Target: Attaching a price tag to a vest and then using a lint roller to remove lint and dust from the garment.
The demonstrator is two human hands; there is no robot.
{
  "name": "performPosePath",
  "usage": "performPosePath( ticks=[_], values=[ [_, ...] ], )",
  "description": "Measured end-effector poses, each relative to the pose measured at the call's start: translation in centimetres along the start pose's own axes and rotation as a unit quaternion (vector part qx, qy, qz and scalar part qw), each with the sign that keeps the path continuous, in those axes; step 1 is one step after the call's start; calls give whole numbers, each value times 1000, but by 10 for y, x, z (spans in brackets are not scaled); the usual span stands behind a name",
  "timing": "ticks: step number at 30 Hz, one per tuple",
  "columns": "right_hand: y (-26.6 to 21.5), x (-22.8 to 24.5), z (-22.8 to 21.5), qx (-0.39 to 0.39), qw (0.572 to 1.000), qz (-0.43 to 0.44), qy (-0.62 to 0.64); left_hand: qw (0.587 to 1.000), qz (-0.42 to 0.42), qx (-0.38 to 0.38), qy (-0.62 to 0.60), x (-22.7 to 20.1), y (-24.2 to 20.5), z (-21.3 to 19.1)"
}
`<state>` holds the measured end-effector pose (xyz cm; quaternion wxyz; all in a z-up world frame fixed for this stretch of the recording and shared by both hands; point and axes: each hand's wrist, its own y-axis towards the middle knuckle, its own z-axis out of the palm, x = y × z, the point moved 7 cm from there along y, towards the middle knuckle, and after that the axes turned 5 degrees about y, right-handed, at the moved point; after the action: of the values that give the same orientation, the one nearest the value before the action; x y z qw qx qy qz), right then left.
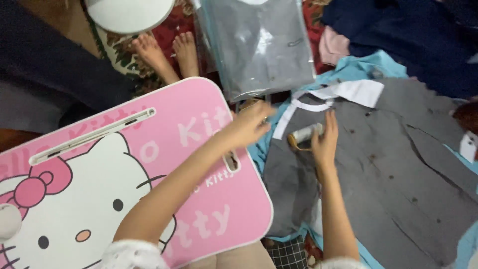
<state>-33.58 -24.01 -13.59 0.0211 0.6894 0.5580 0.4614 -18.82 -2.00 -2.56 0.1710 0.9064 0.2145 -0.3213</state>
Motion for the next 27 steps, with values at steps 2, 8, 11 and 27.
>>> performPosePath(
  ticks=[2,8,11,27],
  values=[
    [-81,-7,-30,23,977,212,-21,994,54,94,-32,-54,-47,18],
    [-224,-39,-44,62,962,266,-22,963,60,244,-95,-153,-187,38],
    [-251,8,-61,90,935,343,21,954,15,272,-126,-178,-250,40],
    [-173,-16,-48,1,959,282,-27,951,-156,243,-113,-68,-282,204]
  ],
)
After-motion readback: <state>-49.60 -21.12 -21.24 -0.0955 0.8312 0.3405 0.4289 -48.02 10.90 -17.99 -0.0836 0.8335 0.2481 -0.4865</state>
